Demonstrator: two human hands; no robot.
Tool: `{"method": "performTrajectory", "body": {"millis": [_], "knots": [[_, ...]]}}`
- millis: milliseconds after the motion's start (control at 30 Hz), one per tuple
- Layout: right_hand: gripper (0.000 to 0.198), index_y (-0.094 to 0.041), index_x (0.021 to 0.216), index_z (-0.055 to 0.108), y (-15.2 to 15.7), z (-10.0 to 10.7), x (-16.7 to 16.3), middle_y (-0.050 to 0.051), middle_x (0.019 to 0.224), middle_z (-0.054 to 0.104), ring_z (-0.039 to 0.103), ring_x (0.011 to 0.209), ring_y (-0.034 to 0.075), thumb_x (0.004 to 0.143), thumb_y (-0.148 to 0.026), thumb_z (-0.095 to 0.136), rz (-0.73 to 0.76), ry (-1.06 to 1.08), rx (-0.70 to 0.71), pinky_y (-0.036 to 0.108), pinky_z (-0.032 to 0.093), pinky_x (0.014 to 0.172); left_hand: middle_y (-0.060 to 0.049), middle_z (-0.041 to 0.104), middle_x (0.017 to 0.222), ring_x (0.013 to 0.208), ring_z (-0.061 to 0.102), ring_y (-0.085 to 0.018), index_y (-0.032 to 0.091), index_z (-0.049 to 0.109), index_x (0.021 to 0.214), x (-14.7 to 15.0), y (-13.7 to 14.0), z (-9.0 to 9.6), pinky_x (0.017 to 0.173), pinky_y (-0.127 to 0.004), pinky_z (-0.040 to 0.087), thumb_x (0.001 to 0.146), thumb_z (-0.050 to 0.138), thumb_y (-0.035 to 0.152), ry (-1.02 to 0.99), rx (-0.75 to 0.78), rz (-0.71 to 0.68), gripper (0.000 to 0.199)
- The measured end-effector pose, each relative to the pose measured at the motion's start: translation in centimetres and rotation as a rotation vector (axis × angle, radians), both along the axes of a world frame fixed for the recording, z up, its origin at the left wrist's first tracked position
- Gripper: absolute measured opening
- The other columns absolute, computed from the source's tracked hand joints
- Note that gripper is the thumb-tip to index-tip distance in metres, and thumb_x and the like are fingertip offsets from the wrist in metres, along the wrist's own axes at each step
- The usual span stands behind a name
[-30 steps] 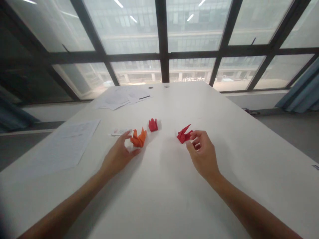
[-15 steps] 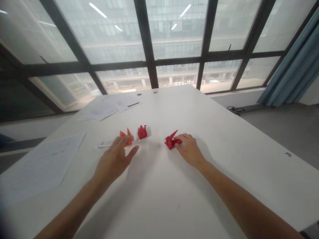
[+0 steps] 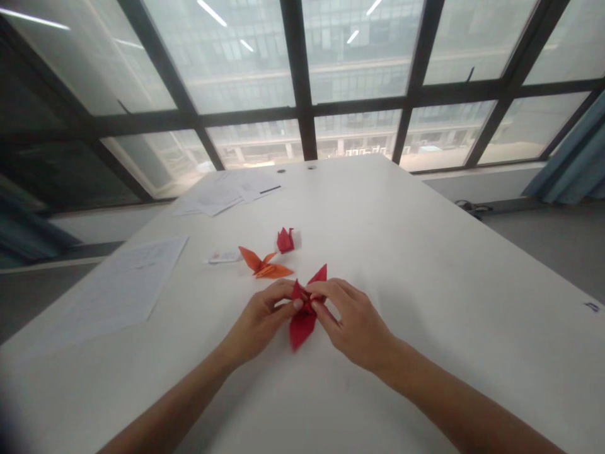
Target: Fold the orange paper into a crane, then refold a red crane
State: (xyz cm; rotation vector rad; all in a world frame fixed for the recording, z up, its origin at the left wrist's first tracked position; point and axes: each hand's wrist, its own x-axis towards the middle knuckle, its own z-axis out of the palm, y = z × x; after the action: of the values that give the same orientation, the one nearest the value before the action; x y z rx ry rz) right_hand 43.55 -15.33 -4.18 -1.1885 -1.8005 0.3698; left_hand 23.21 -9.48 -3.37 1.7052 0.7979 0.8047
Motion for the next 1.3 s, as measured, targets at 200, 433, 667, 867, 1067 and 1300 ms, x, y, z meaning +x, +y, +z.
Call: {"method": "performTrajectory", "body": {"millis": [200, 433, 667, 867, 1067, 1300], "knots": [[0.012, -0.029, 0.107, 0.062, -0.2, 0.5, -0.2, 0.004, 0.103, 0.074, 0.070, 0.094, 0.022, 0.096, -0.025, 0.062, -0.093, 0.155, -0.081, 0.038, 0.055, 0.088, -0.002, 0.067, 0.085, 0.078, 0.063, -0.016, 0.018, 0.072, 0.095, -0.6, 0.3, -0.8, 0.078, -0.031, 0.056, 0.095, 0.067, 0.041, -0.157, -0.152, 0.205, 0.024], [0.009, -0.027, 0.099, 0.065, 0.1, 0.0, -0.5, 0.003, 0.098, 0.072, 0.068, 0.092, 0.022, 0.092, -0.021, 0.064, -0.136, 0.252, -0.181, 0.037, 0.053, 0.086, -0.004, 0.067, 0.107, 0.095, 0.064, -0.015, 0.020, 0.069, 0.104, -0.2, 0.3, -1.8, 0.088, -0.032, 0.058, 0.093, 0.071, 0.038, -0.533, -0.375, 0.265, 0.021], [0.006, -0.024, 0.085, 0.064, 0.8, -0.7, -0.5, 0.001, 0.088, 0.068, 0.066, 0.083, 0.020, 0.090, -0.021, 0.063, -0.072, 0.392, -0.353, 0.034, 0.053, 0.081, -0.006, 0.065, 0.125, 0.110, 0.065, -0.019, 0.021, 0.060, 0.102, -0.2, -0.1, -1.4, 0.101, -0.042, 0.056, 0.090, 0.073, 0.028, -0.671, -0.510, 0.263, 0.019], [0.006, -0.023, 0.085, 0.065, 0.6, -0.8, -0.9, 0.001, 0.088, 0.066, 0.063, 0.083, 0.018, 0.090, -0.023, 0.067, 0.019, 0.406, -0.351, 0.033, 0.052, 0.079, 0.001, 0.067, 0.096, 0.084, 0.067, -0.012, 0.022, 0.056, 0.107, 0.2, 0.0, -2.0, 0.082, -0.029, 0.058, 0.072, 0.084, 0.012, -0.610, -0.484, 0.383, 0.045], [0.028, -0.026, 0.114, 0.055, 0.7, -1.6, -1.1, 0.004, 0.111, 0.066, 0.065, 0.100, 0.021, 0.090, -0.032, 0.069, 0.057, 0.643, -0.540, 0.039, 0.053, 0.088, -0.003, 0.069, 0.106, 0.081, 0.068, -0.014, 0.020, 0.058, 0.116, 0.0, 0.4, -2.3, 0.074, -0.027, 0.060, 0.069, 0.087, 0.013, -0.578, -0.541, 0.394, 0.056], [0.038, -0.028, 0.128, 0.058, 0.7, -2.3, -1.1, 0.004, 0.121, 0.071, 0.066, 0.112, 0.022, 0.090, -0.024, 0.062, 0.295, 0.837, -0.669, 0.045, 0.047, 0.105, -0.004, 0.068, 0.109, 0.079, 0.069, -0.012, 0.019, 0.057, 0.112, 0.3, 0.0, -2.7, 0.069, -0.024, 0.060, 0.071, 0.085, 0.011, -0.593, -0.613, 0.371, 0.050]]}}
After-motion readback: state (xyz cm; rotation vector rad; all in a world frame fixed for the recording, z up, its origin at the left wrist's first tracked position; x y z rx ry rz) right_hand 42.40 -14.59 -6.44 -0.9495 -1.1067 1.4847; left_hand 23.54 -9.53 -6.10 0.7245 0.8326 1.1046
